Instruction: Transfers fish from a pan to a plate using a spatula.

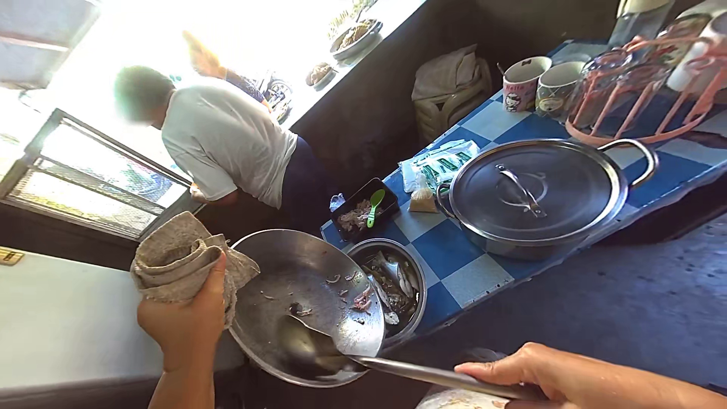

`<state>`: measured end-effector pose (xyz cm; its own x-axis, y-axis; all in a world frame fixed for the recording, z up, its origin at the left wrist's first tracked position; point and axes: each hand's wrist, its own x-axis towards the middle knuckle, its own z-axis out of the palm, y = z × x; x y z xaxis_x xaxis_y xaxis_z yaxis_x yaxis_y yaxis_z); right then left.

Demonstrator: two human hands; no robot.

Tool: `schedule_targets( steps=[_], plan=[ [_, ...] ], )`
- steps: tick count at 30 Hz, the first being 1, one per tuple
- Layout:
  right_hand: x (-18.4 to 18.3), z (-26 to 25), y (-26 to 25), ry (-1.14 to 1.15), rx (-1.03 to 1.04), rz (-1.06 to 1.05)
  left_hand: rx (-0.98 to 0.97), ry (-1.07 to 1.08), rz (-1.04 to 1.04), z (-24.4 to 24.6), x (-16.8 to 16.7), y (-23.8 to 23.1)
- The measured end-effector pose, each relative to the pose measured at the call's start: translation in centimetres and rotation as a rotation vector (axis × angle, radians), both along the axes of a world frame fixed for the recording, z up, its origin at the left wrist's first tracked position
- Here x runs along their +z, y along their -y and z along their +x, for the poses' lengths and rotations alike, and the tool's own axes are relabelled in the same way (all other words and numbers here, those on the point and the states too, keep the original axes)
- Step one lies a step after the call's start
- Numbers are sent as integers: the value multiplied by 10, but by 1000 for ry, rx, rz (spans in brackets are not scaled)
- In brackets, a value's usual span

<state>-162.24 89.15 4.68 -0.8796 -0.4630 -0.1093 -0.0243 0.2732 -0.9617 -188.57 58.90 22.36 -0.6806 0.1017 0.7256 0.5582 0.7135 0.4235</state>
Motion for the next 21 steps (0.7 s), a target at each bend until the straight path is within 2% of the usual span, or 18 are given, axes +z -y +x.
schedule_targets(
  steps=[3, 5, 7, 10, 12, 14, 17, 19, 21],
  plan=[
    [-14, 0, -13, 80, -115, 378, 26, -24, -84, 2, 5, -3],
    [-16, 3, -9, 80, -204, 506, 36, -62, -169, 3, 6, -6],
    [-10, 5, 1, -18, -236, 395, 43, -96, -253, 4, 8, -10],
    [1, -5, 28, -210, -187, 18, 62, -112, -307, 6, 11, -18],
    [1, -23, 51, -266, -141, -139, 84, -108, -318, 9, 14, -22],
    [-4, -41, 66, -225, -118, -99, 91, -111, -320, 11, 16, -25],
    [-4, -49, 68, 13, -105, 189, 102, -110, -309, 15, 18, -27],
    [0, -41, 64, 117, -131, 310, 119, -112, -305, 17, 18, -27],
    [6, -26, 58, 35, -180, 241, 125, -115, -304, 18, 18, -28]
  ],
)
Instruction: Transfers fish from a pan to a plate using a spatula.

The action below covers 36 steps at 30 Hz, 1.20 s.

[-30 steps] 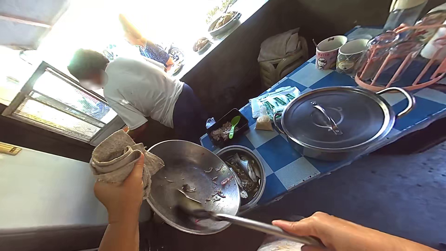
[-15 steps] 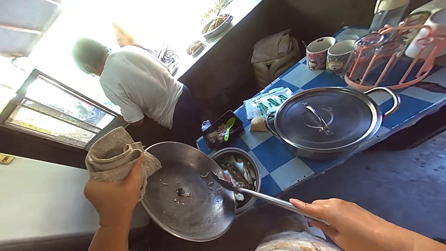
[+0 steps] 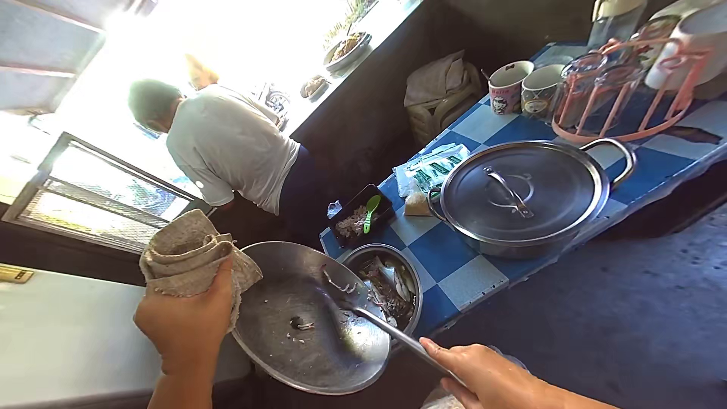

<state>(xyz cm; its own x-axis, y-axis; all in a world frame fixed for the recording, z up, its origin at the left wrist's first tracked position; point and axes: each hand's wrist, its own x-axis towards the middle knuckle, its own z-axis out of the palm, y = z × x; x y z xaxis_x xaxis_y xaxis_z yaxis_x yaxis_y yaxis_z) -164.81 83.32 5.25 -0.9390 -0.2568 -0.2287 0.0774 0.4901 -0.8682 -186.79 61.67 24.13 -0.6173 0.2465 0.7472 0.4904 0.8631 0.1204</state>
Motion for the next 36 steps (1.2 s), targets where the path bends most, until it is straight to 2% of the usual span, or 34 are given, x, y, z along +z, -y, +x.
schedule_targets(
  steps=[3, 5, 7, 10, 13, 15, 17, 19, 21, 25, 30, 32, 36],
  plan=[
    [-8, 13, -3, -311, 22, -289, -1, -1, -7, 1, 1, -1],
    [-17, 12, -8, -301, 93, -328, 13, 12, -13, 2, 5, -2],
    [-30, 7, -15, -184, 99, -189, 22, 20, -22, 3, 9, -3],
    [-55, 0, -23, -10, -6, 99, 13, 22, -49, 4, 14, -5],
    [-47, 9, -34, 56, -94, 167, 19, 20, -80, 3, 15, -5],
    [-36, 25, -46, -18, -74, 72, 21, 24, -102, 1, 15, -5],
    [-33, 36, -58, -124, 10, -118, 16, 35, -116, 0, 16, -7],
    [-34, 37, -61, -109, 128, -224, 10, 42, -124, 1, 17, -9],
    [-43, 31, -56, -52, 148, -144, 13, 49, -132, 1, 18, -11],
    [-54, 21, -61, 45, -6, 186, 15, 43, -164, 1, 19, -11],
    [-17, 32, -103, 20, 124, 207, 8, 43, -190, 0, 21, -13],
    [-17, 27, -104, -5, 162, 250, -14, 36, -206, 1, 22, -16],
    [-31, 11, -88, -26, 32, 401, -34, 49, -226, 6, 26, -24]
  ],
)
